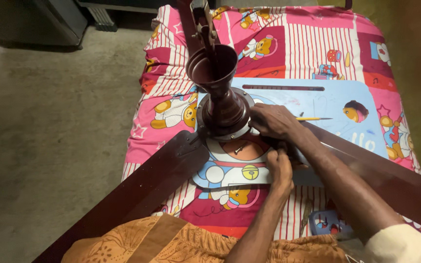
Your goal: The person attaches three fan blades to a ceiling fan motor housing using a screwdriver. They insert screws and tighten them to secure each blade in sequence.
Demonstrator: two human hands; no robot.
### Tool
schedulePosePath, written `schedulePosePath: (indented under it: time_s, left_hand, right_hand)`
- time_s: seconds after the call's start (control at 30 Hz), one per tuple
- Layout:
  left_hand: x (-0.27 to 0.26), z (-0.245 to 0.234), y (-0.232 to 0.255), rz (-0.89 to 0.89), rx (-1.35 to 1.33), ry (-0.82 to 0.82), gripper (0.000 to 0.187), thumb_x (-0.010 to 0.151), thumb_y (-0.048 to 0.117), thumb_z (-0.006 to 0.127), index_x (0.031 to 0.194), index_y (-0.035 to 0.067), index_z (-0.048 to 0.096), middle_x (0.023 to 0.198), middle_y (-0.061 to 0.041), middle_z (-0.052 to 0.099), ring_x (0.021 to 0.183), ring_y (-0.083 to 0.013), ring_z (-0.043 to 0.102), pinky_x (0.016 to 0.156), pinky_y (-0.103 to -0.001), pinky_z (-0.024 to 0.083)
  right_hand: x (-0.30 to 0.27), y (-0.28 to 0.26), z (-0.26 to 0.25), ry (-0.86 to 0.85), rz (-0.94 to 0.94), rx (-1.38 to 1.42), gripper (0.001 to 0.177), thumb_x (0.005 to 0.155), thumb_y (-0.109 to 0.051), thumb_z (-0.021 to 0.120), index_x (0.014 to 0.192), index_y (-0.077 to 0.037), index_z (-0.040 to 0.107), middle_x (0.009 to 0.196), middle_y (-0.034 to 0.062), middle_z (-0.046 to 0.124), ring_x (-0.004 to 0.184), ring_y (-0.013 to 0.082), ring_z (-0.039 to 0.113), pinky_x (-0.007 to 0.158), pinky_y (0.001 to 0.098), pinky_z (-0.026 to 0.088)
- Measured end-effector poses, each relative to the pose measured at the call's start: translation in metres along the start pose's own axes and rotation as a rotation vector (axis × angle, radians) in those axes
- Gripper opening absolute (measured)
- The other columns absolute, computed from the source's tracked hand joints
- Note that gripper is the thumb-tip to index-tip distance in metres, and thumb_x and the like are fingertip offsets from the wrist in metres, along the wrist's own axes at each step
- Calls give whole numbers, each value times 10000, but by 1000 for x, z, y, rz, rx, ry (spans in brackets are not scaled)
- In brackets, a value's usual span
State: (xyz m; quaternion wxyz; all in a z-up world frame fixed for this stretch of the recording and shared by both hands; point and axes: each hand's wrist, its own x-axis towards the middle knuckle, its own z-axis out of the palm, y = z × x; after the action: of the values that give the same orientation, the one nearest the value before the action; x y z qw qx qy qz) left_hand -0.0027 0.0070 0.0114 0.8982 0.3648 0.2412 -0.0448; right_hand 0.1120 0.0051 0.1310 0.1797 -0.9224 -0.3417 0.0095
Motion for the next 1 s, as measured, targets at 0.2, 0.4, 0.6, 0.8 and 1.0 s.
schedulePosePath:
  time_s: [0.2,0.4,0.6,0.8,1.0]
  left_hand:
    - [1,-7,-4,-42,-22,-15,329,1026,308,542,977,-14,584,841,-58,594,579,-238,666,467,-402,612]
    - [-14,-6,16,-70,-40,-46,401,1070,367,575,995,-28,579,817,-89,566,557,-233,609,470,-404,614]
    - [-31,-12,34,-119,20,-58,341,1027,314,506,994,-10,608,853,-96,634,604,-232,636,512,-389,561]
    - [-42,-23,47,-65,97,-86,380,1039,288,502,1074,-62,644,959,-68,658,899,-174,581,839,-365,482]
    - [-52,-41,54,-20,49,-193,415,1044,332,500,1129,-55,625,957,-88,652,786,-206,676,627,-381,615]
  right_hand:
    - [10,-7,5,-155,-14,-103,253,984,-323,571,1126,-124,638,1095,112,692,841,387,688,699,503,541]
    - [14,-14,2,-277,-47,-404,418,963,-498,579,1156,-127,575,1050,153,671,764,370,716,610,488,568]
    - [9,-11,13,-338,-84,-437,346,968,-382,577,1189,-117,545,1036,147,642,712,356,722,572,474,574]
    - [6,-17,15,-300,6,-371,404,1040,-527,553,1036,-122,556,1020,123,671,785,343,713,628,458,566]
    - [1,-32,6,-332,-49,-336,259,986,-291,565,1114,-72,511,972,159,650,743,364,702,626,472,558]
